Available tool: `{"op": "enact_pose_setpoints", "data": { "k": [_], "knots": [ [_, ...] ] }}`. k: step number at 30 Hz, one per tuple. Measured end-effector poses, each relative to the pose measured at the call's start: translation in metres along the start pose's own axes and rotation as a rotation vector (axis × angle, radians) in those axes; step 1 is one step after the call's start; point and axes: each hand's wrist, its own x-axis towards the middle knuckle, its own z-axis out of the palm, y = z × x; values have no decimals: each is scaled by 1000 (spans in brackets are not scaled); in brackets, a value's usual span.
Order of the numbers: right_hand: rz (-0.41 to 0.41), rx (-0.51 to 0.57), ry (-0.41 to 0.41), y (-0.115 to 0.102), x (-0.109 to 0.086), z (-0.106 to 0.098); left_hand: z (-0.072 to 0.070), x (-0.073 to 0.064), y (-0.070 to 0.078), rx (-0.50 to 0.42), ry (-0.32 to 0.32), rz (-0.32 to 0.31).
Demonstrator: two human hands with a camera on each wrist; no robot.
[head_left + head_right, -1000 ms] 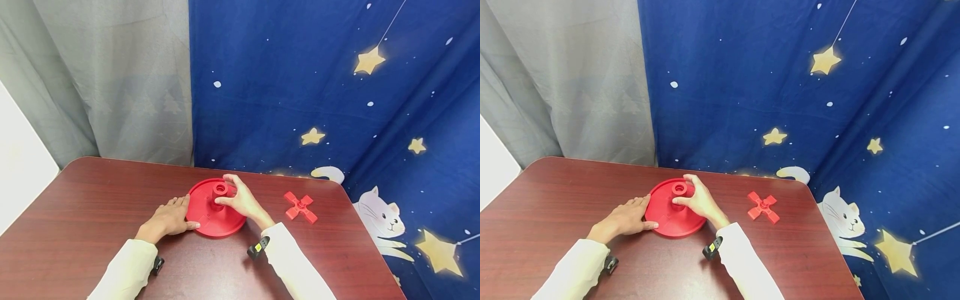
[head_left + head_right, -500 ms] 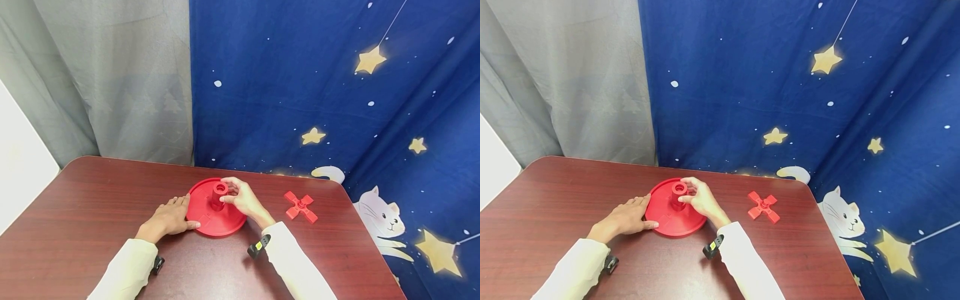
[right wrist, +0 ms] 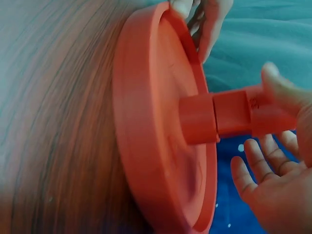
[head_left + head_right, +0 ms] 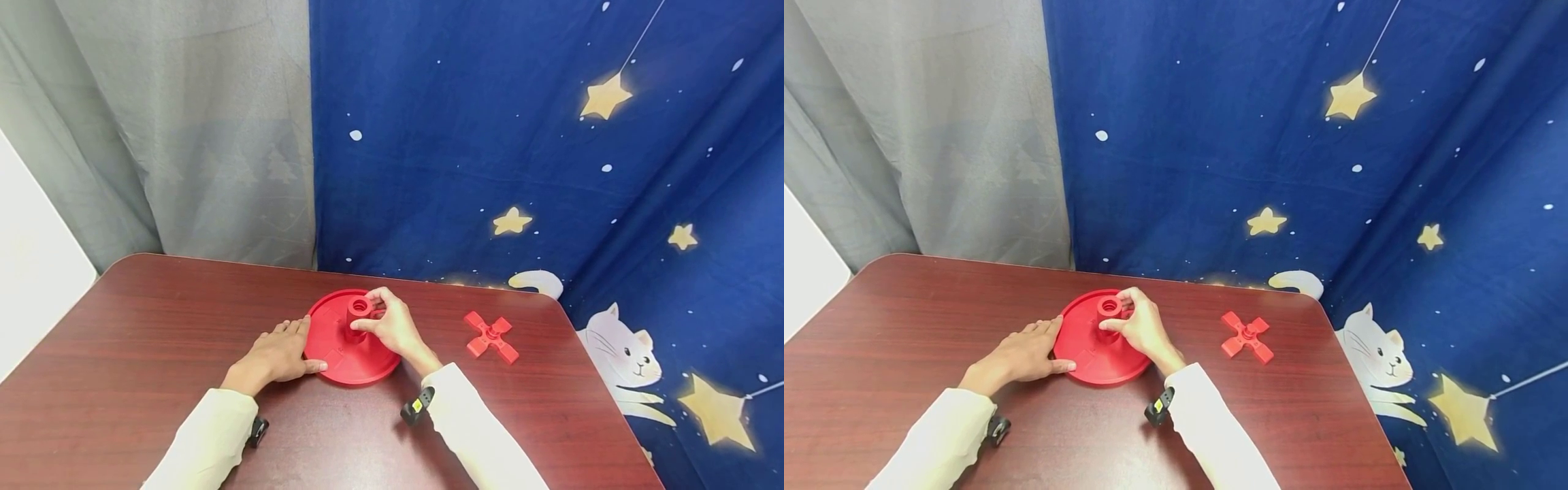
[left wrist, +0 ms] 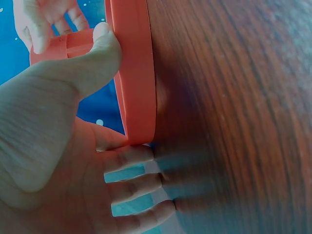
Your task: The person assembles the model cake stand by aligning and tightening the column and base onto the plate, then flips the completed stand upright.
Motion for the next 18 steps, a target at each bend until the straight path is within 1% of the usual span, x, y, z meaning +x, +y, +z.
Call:
{"op": "enact_pose_setpoints", "data": {
  "k": [3,8,11,13,15,18],
  "knots": [
    [-1,48,-53,3,0,-2,-1,0,0,2,-2,0],
    [-25,237,-172,6,2,-9,1,1,-1,2,-4,-4],
    [-44,302,-219,6,2,-11,1,1,-1,2,0,-3],
    [-47,317,-235,2,1,-13,1,0,0,3,4,1],
    [-46,318,-235,3,1,-12,1,0,0,5,7,4],
    [-55,281,-212,5,1,-11,1,-1,0,7,8,5]
  ]
}}
